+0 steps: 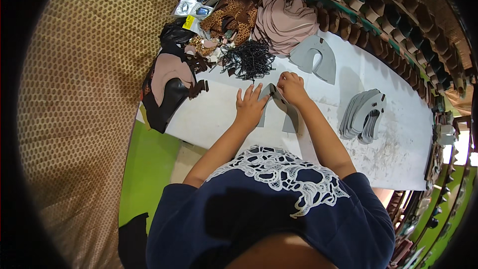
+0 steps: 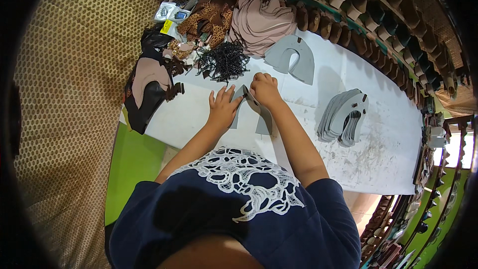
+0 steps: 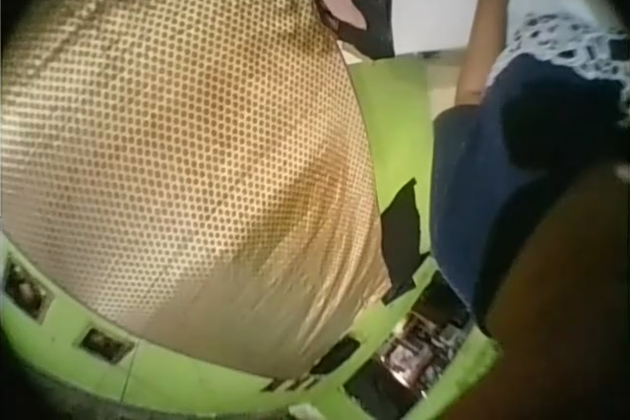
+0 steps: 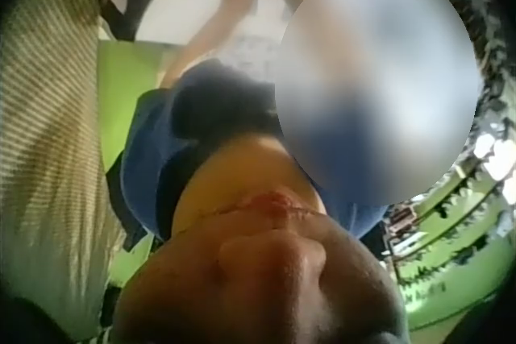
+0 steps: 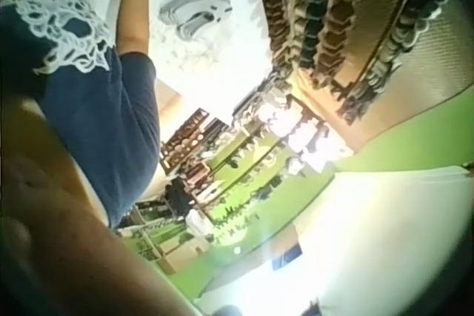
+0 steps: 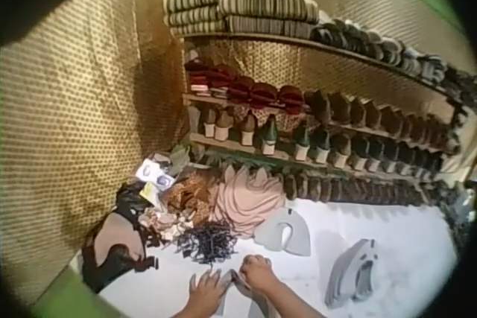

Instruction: Assembling shoe upper components on a workbench.

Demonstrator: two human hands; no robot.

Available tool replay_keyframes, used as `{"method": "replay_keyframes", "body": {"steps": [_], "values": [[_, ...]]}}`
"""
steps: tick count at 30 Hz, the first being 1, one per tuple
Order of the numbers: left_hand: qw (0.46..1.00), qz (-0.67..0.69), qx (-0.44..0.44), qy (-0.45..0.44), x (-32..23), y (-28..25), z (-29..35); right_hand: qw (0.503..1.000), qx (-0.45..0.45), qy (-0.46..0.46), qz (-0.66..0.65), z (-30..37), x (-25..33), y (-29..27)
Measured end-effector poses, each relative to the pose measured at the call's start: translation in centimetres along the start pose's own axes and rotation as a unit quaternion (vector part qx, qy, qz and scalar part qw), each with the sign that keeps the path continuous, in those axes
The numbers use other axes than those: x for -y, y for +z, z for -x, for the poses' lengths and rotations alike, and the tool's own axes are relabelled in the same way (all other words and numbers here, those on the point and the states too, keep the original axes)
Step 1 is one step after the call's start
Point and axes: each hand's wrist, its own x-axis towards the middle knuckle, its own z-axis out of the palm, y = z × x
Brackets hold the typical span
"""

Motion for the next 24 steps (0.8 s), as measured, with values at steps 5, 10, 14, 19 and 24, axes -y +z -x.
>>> {"method": "replay_keyframes", "body": {"steps": [5, 10, 14, 19, 24], "values": [[1.000, -0.008, 0.011, 0.001, 0.0, 0.0, 0.0, 0.997, -0.002, 0.058, -0.057, -0.1, -0.9, 0.3], [1.000, 0.007, 0.027, 0.007, 0.1, 0.3, 0.2, 0.942, 0.095, 0.249, -0.203, -1.2, -1.8, 0.3], [1.000, 0.010, 0.022, 0.007, 0.1, 0.7, 0.3, 0.912, 0.199, 0.286, -0.218, -1.9, -1.3, -0.6], [1.000, 0.011, 0.029, -0.002, 0.2, 0.7, 0.5, 0.925, 0.242, 0.218, -0.194, -1.6, -0.4, -1.6], [0.999, 0.016, 0.043, -0.001, 0.1, 0.8, 0.3, 0.939, 0.221, 0.213, -0.153, -1.9, -1.3, 0.1]]}}
